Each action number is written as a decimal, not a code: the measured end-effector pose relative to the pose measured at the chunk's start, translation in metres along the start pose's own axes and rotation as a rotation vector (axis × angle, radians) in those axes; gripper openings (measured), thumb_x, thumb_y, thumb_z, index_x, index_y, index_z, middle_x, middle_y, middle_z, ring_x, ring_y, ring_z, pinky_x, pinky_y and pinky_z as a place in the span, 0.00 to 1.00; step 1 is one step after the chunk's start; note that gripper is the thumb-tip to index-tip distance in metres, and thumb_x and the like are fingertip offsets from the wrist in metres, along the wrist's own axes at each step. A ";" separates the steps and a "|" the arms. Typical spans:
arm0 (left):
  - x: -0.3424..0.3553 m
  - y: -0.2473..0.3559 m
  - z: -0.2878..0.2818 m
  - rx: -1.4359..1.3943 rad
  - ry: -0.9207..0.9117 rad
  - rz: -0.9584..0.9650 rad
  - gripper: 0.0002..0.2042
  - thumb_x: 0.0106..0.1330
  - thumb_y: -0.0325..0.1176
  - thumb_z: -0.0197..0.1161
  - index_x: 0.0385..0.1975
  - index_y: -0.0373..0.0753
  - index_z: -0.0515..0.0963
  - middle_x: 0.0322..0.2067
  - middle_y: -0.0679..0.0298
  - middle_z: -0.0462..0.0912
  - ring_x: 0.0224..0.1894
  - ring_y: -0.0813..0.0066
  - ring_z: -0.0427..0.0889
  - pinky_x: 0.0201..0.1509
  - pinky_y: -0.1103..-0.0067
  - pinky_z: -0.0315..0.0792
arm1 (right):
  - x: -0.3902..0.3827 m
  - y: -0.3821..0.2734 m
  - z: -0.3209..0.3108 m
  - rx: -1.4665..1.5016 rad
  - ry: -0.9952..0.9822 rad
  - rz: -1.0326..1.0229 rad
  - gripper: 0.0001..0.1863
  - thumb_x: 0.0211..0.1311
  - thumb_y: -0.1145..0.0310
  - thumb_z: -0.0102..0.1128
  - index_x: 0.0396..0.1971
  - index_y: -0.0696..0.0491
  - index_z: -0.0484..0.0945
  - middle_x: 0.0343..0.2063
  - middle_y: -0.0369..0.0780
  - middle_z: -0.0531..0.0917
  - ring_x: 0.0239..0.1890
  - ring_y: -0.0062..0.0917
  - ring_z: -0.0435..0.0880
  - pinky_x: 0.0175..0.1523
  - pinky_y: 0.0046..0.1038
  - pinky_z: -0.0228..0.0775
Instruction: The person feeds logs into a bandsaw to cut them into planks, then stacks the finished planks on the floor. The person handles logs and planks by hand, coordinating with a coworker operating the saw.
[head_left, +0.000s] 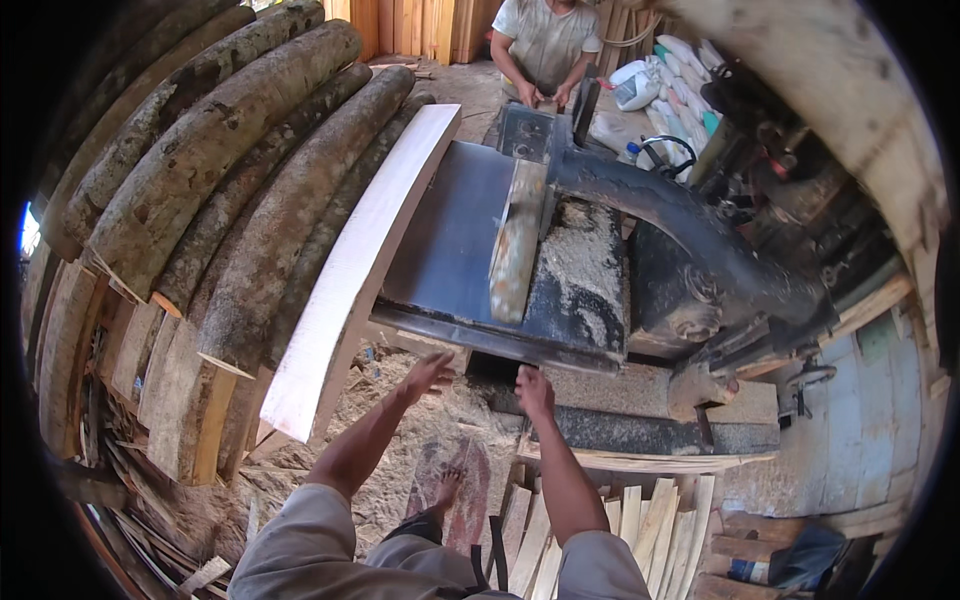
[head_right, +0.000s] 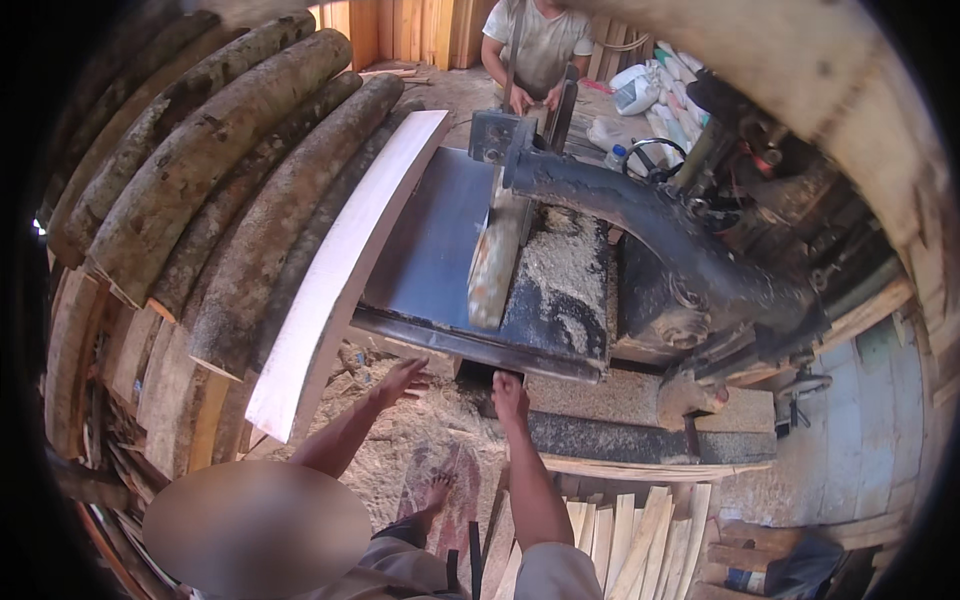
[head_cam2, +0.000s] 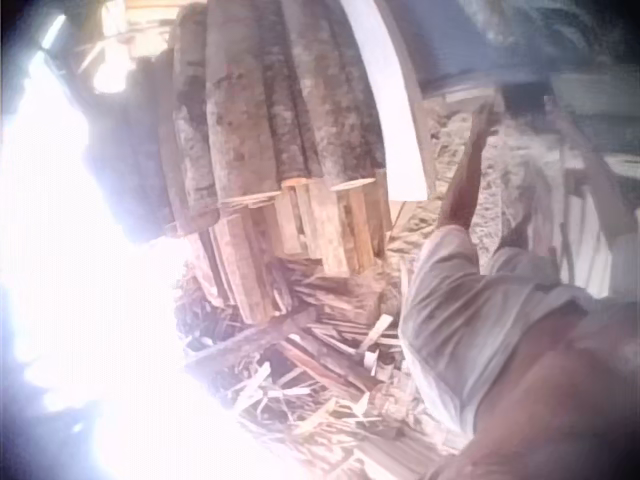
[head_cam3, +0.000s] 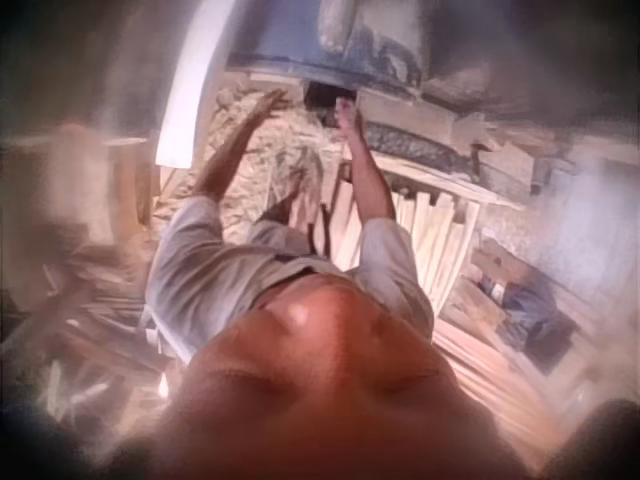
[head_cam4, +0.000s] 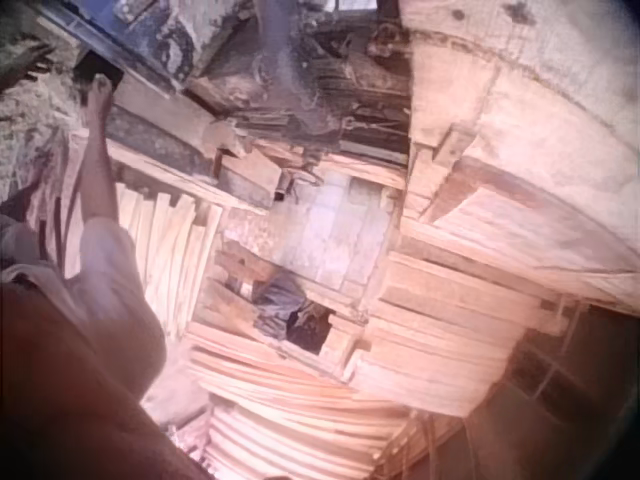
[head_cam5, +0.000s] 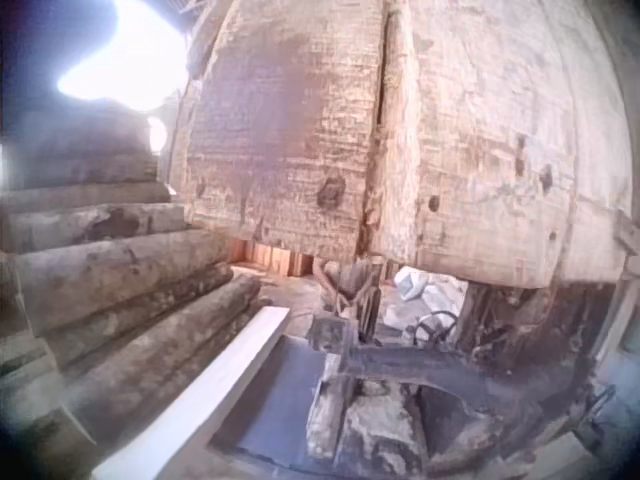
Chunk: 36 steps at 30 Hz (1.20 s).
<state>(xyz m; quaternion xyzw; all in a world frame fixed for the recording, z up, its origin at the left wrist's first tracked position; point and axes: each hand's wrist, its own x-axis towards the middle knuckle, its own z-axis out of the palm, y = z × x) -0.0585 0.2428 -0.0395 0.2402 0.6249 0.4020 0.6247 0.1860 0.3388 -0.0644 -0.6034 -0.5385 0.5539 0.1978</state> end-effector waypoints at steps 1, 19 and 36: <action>0.015 0.014 0.003 -0.002 -0.031 -0.046 0.43 0.57 0.66 0.50 0.62 0.35 0.57 0.55 0.45 0.68 0.58 0.48 0.67 0.57 0.56 0.63 | 0.013 -0.014 -0.001 0.063 0.052 0.008 0.26 0.60 0.47 0.54 0.48 0.52 0.73 0.33 0.36 0.80 0.36 0.22 0.81 0.31 0.28 0.75; 0.022 0.001 0.029 -0.226 -0.153 0.072 0.26 0.61 0.49 0.59 0.51 0.35 0.69 0.36 0.62 0.76 0.36 0.73 0.78 0.41 0.75 0.75 | -0.326 0.112 0.037 0.262 -0.452 0.285 0.28 0.58 0.49 0.59 0.47 0.57 0.72 0.37 0.37 0.79 0.36 0.20 0.78 0.40 0.24 0.70; -0.174 -0.163 0.003 0.040 0.200 0.387 0.18 0.67 0.38 0.54 0.51 0.34 0.70 0.41 0.61 0.79 0.42 0.78 0.75 0.47 0.82 0.69 | -0.554 0.252 0.127 0.258 -0.183 0.100 0.24 0.60 0.53 0.57 0.40 0.63 0.75 0.32 0.44 0.81 0.36 0.27 0.78 0.44 0.29 0.67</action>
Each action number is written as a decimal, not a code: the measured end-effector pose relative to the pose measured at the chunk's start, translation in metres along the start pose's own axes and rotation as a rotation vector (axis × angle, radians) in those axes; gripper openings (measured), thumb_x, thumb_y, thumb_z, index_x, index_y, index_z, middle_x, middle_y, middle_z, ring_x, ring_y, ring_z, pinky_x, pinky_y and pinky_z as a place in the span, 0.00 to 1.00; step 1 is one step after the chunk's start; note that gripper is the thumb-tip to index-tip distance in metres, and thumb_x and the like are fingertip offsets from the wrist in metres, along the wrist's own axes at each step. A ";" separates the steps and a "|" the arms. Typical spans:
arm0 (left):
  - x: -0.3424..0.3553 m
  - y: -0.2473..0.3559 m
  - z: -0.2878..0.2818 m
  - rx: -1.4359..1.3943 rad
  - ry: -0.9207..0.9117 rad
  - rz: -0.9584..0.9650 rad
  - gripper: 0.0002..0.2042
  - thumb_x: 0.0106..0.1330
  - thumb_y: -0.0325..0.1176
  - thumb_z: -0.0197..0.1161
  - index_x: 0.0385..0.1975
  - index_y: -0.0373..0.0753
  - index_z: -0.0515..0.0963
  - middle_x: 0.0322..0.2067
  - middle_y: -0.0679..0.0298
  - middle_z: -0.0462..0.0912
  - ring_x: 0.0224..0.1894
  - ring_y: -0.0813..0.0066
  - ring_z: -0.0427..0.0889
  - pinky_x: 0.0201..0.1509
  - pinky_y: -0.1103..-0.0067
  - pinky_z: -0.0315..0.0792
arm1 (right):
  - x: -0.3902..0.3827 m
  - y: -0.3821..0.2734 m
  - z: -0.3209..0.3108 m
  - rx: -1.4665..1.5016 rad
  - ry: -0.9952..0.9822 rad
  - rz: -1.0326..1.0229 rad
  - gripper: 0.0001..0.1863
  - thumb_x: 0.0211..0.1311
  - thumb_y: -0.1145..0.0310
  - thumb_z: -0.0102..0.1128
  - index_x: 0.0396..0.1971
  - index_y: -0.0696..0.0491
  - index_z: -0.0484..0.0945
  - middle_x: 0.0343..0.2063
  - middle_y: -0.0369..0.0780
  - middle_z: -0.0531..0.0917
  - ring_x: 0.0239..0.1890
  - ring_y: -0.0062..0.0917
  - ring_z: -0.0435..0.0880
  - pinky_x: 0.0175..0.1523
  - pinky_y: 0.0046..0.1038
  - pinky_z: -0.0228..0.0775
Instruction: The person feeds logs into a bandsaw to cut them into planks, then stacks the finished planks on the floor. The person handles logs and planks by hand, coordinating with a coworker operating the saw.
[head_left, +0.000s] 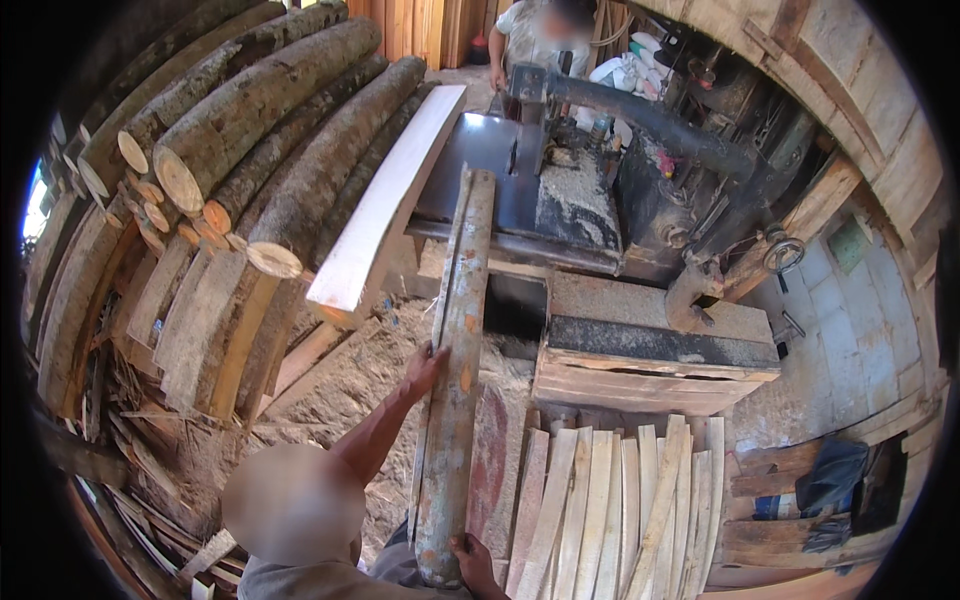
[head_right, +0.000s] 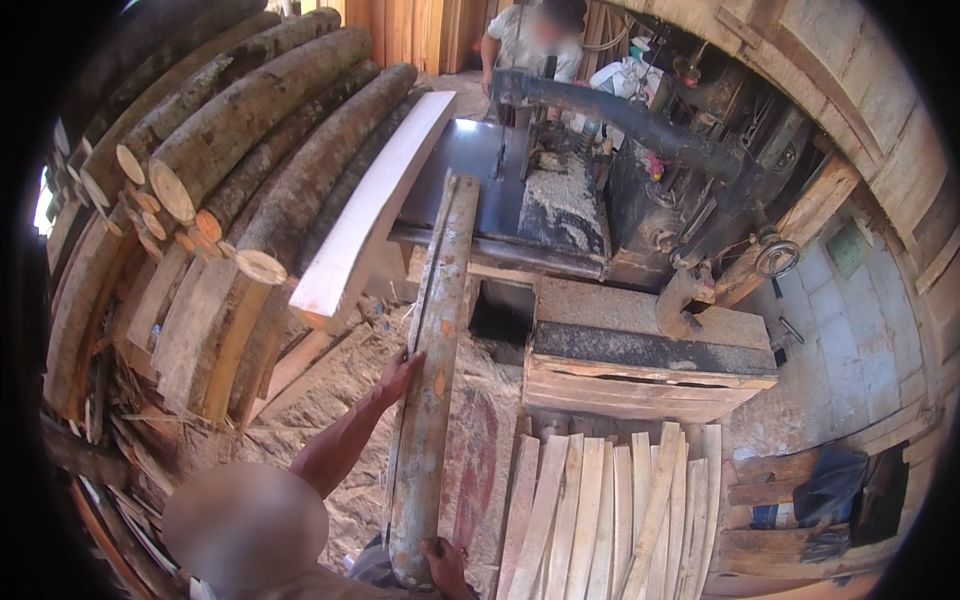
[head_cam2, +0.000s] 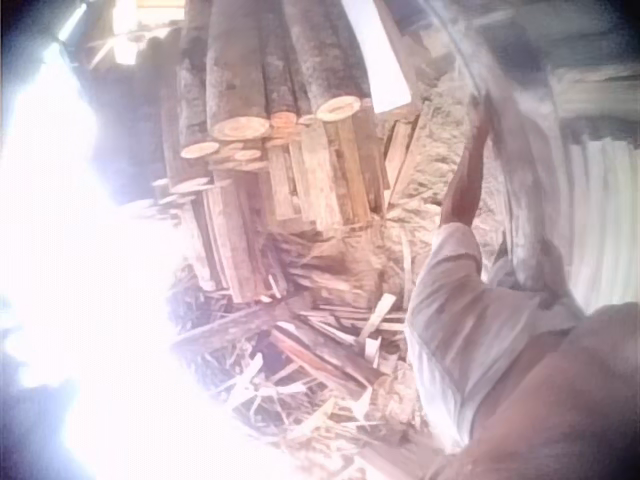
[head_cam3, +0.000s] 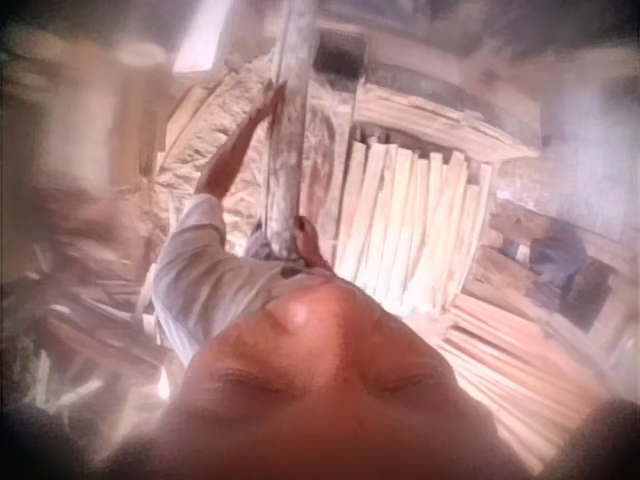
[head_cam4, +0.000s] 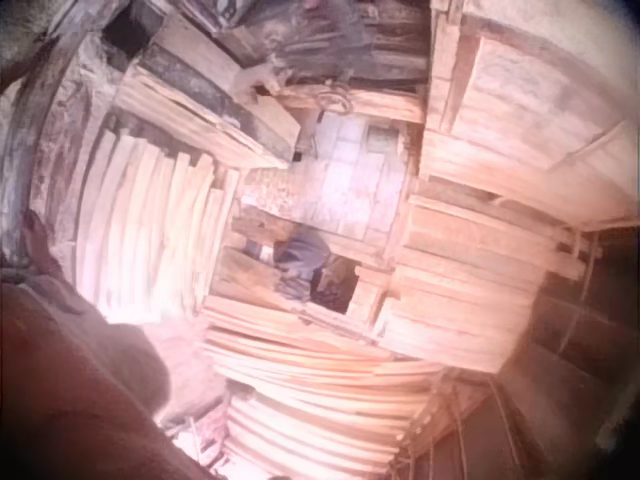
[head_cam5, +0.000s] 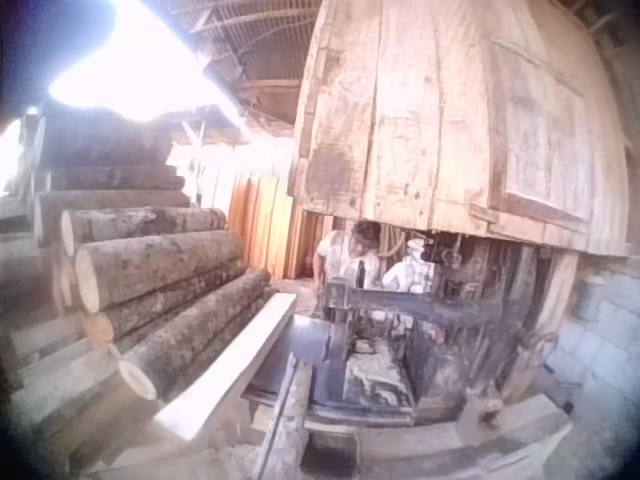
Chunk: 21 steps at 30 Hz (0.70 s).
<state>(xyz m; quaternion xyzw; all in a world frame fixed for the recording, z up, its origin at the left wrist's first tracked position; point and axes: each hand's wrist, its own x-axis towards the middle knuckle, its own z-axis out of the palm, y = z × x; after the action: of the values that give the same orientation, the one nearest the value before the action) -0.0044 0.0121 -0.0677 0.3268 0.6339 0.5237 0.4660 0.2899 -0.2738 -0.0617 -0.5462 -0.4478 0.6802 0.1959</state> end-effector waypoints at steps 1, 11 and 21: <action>0.003 0.003 -0.009 -0.047 0.023 0.093 0.17 0.67 0.37 0.53 0.51 0.34 0.70 0.41 0.61 0.78 0.43 0.77 0.75 0.47 0.82 0.69 | 0.017 -0.030 0.010 -0.040 0.055 -0.013 0.25 0.59 0.51 0.56 0.41 0.61 0.74 0.32 0.44 0.80 0.34 0.28 0.78 0.42 0.29 0.67; -0.012 0.101 -0.062 -0.275 0.175 0.484 0.21 0.68 0.35 0.51 0.58 0.38 0.55 0.37 0.59 0.73 0.29 0.79 0.75 0.37 0.81 0.75 | 0.299 -0.262 0.065 0.302 0.141 -0.256 0.39 0.59 0.42 0.53 0.59 0.58 0.61 0.29 0.42 0.78 0.28 0.24 0.76 0.31 0.28 0.67; -0.003 0.106 -0.046 -0.041 -0.121 0.338 0.16 0.67 0.49 0.45 0.26 0.44 0.69 0.22 0.69 0.68 0.26 0.77 0.68 0.30 0.74 0.68 | 0.057 -0.052 0.005 -0.504 0.358 -0.392 0.16 0.62 0.52 0.52 0.41 0.47 0.75 0.24 0.42 0.79 0.25 0.34 0.80 0.32 0.37 0.70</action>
<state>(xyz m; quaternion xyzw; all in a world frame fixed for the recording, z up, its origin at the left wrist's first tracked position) -0.0540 0.0176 0.0365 0.4499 0.5299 0.5869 0.4152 0.2556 -0.2058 -0.0514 -0.5916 -0.6563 0.3914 0.2571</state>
